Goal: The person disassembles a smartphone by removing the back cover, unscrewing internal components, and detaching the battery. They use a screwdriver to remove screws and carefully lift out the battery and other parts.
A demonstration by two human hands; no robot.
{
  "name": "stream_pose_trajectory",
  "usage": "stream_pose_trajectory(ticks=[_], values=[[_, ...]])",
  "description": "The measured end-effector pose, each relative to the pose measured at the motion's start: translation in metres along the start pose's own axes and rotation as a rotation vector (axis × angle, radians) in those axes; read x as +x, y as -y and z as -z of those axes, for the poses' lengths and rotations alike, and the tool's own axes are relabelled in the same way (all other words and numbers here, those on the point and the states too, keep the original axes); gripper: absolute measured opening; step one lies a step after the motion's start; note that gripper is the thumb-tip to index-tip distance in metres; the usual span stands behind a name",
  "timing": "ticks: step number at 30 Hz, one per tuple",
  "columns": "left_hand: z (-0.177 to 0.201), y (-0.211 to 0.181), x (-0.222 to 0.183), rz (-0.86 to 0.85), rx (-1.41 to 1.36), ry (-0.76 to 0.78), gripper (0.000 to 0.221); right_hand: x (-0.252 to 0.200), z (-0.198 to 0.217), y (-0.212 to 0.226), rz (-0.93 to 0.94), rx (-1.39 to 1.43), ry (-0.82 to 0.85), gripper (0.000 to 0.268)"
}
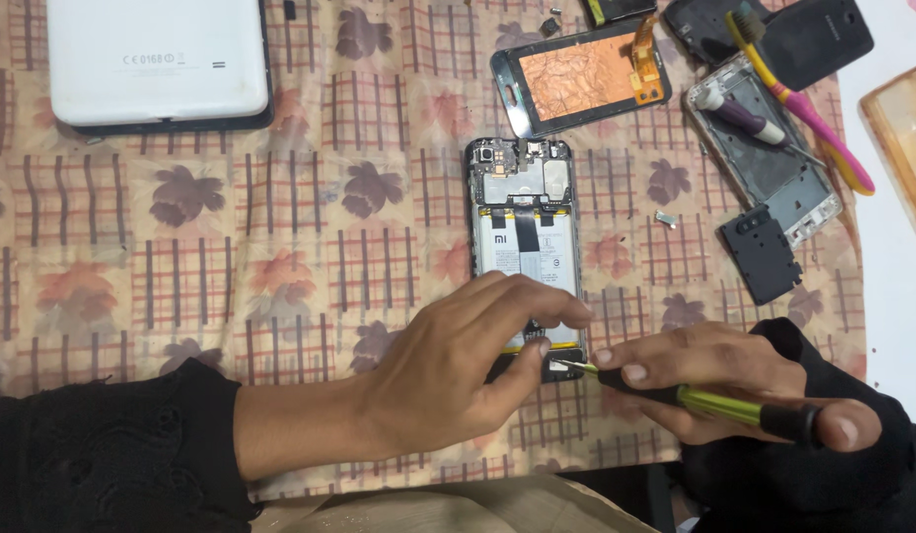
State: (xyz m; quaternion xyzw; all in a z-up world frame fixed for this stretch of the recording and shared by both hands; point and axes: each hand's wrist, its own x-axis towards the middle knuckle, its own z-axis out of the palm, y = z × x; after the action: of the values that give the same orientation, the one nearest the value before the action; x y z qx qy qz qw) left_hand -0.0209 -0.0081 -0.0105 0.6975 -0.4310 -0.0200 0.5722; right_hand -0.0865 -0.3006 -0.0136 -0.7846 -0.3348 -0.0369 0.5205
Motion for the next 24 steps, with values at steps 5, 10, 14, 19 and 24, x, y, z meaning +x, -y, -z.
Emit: stream_pose_trajectory(ticks=[5,10,14,19,24], values=[[0.003,-0.003,0.001,0.031,-0.008,-0.023,0.031,0.004,-0.005,0.007,-0.004,-0.071,-0.059,0.039],[0.005,-0.003,0.001,0.043,-0.025,-0.022,0.030,0.006,-0.010,0.003,-0.047,-0.062,-0.005,0.041],[0.004,-0.002,0.001,0.047,-0.027,-0.025,0.030,0.018,-0.006,-0.002,0.142,0.003,-0.046,0.032],[0.011,0.004,0.004,-0.076,0.044,-0.065,0.026,0.054,0.005,0.028,-0.246,0.273,0.184,0.028],[0.038,0.014,0.003,-0.062,0.205,-0.010,0.015,0.111,-0.007,0.042,0.292,0.040,0.209,0.048]])
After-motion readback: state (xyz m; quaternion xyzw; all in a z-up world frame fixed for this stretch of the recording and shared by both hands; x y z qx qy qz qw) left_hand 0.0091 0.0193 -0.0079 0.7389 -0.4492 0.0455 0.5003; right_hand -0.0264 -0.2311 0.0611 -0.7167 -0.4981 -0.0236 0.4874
